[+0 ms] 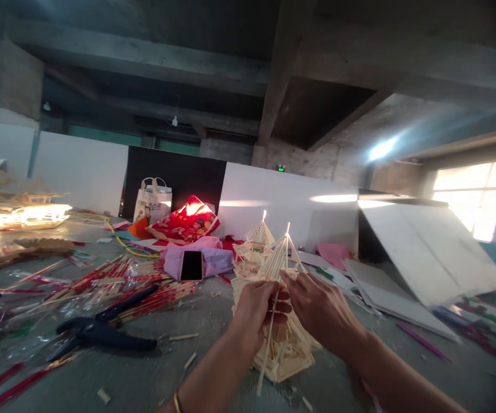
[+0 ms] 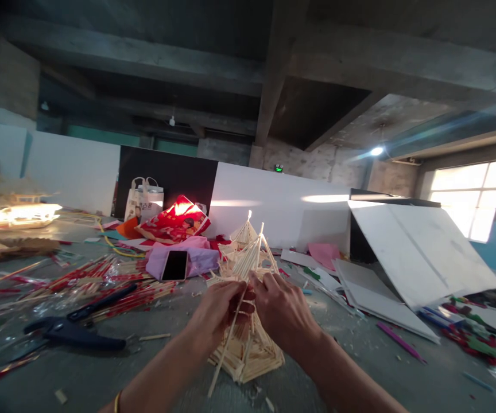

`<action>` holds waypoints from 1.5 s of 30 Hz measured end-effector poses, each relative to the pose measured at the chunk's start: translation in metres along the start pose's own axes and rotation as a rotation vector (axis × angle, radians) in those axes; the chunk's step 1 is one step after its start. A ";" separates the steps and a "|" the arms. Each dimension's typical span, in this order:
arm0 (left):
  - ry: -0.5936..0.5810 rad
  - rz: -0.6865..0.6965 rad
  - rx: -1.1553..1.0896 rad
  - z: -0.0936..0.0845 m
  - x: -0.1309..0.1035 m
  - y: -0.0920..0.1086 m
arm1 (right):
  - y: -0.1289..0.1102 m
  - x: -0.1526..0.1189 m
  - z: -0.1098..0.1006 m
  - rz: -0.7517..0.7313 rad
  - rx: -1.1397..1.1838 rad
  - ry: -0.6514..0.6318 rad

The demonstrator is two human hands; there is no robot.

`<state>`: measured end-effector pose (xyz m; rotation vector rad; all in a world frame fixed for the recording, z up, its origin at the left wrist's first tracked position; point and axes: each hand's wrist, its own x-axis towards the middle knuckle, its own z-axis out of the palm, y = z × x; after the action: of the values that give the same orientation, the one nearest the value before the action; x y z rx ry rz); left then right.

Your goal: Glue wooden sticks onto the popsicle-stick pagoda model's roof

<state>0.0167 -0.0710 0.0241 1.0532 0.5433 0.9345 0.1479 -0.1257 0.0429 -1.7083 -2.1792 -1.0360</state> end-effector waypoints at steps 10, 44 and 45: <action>0.041 -0.034 -0.171 0.003 0.009 -0.005 | 0.000 0.000 -0.001 0.003 0.001 -0.007; 0.021 -0.030 -0.306 0.001 0.011 -0.008 | 0.002 0.000 0.003 -0.011 0.052 0.002; 0.018 -0.037 -0.313 0.002 0.010 -0.007 | 0.002 -0.001 0.002 -0.012 0.059 0.013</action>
<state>0.0263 -0.0644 0.0188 0.7518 0.4134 0.9616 0.1504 -0.1244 0.0416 -1.6602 -2.1923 -0.9735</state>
